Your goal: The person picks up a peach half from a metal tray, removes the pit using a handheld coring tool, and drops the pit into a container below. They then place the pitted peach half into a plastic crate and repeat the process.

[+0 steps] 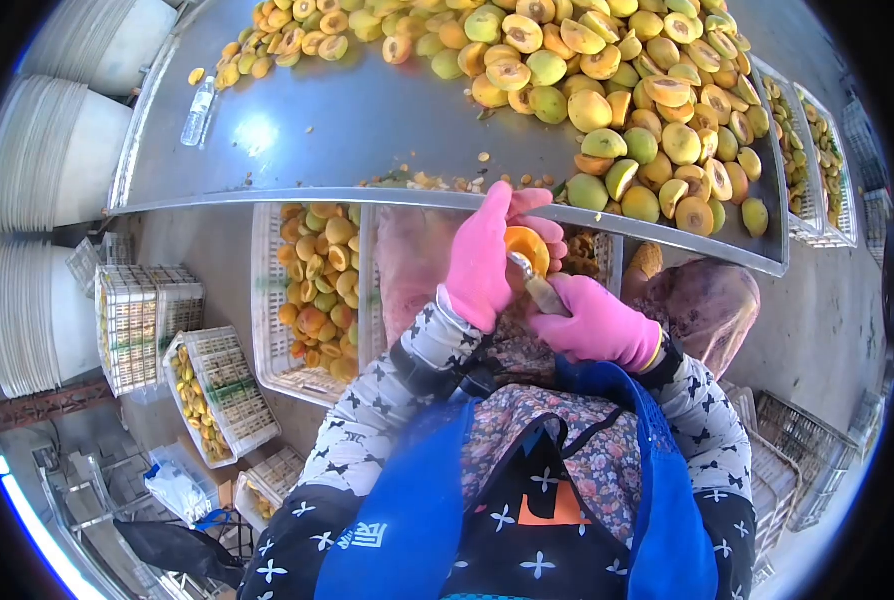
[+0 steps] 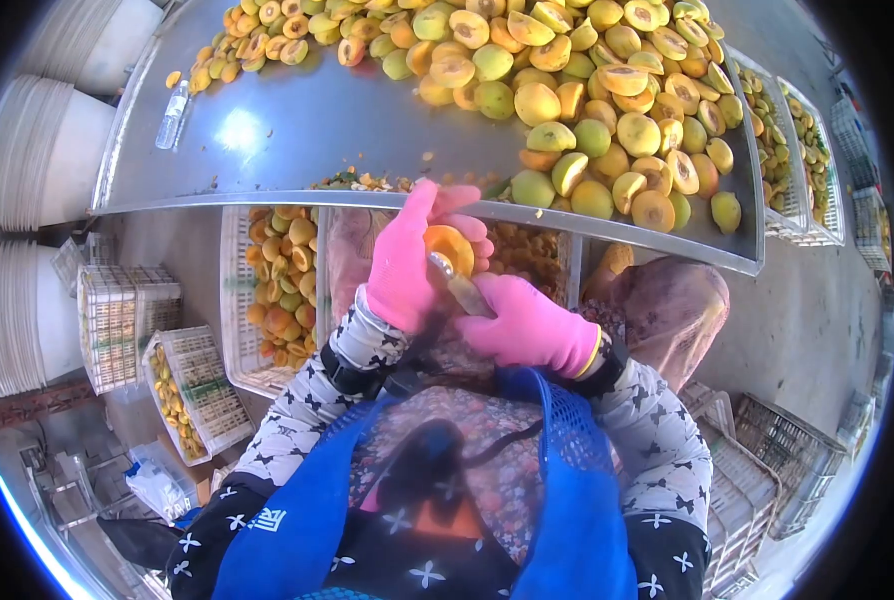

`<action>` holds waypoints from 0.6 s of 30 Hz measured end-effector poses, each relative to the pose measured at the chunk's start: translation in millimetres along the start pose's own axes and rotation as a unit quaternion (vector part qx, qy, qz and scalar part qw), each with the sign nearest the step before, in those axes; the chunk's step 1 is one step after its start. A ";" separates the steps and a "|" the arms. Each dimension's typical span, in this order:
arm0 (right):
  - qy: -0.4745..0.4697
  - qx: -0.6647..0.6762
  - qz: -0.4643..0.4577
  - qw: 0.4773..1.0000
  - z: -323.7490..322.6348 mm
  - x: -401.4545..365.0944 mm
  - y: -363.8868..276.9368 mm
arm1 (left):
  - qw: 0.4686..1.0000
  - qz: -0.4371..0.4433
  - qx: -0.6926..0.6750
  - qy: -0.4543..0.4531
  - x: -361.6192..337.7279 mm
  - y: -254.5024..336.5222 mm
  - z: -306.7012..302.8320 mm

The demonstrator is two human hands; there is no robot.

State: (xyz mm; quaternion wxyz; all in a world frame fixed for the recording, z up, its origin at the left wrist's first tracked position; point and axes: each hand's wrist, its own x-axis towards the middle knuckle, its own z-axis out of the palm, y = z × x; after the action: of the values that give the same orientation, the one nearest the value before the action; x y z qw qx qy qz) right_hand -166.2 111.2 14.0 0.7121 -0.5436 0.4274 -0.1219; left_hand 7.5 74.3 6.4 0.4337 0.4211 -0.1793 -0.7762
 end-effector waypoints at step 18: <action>0.088 -0.332 -0.130 0.930 -32.1 -10.3 28.0 | 0.857 0.273 0.372 0.230 -19.1 145.1 -139.8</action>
State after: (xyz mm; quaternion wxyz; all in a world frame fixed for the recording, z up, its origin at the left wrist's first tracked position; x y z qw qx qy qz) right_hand -204.4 106.9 -7.1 0.4281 -0.7871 0.4296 -0.1121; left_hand 201.6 21.0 28.1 0.4677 0.6522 -0.4574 -0.3829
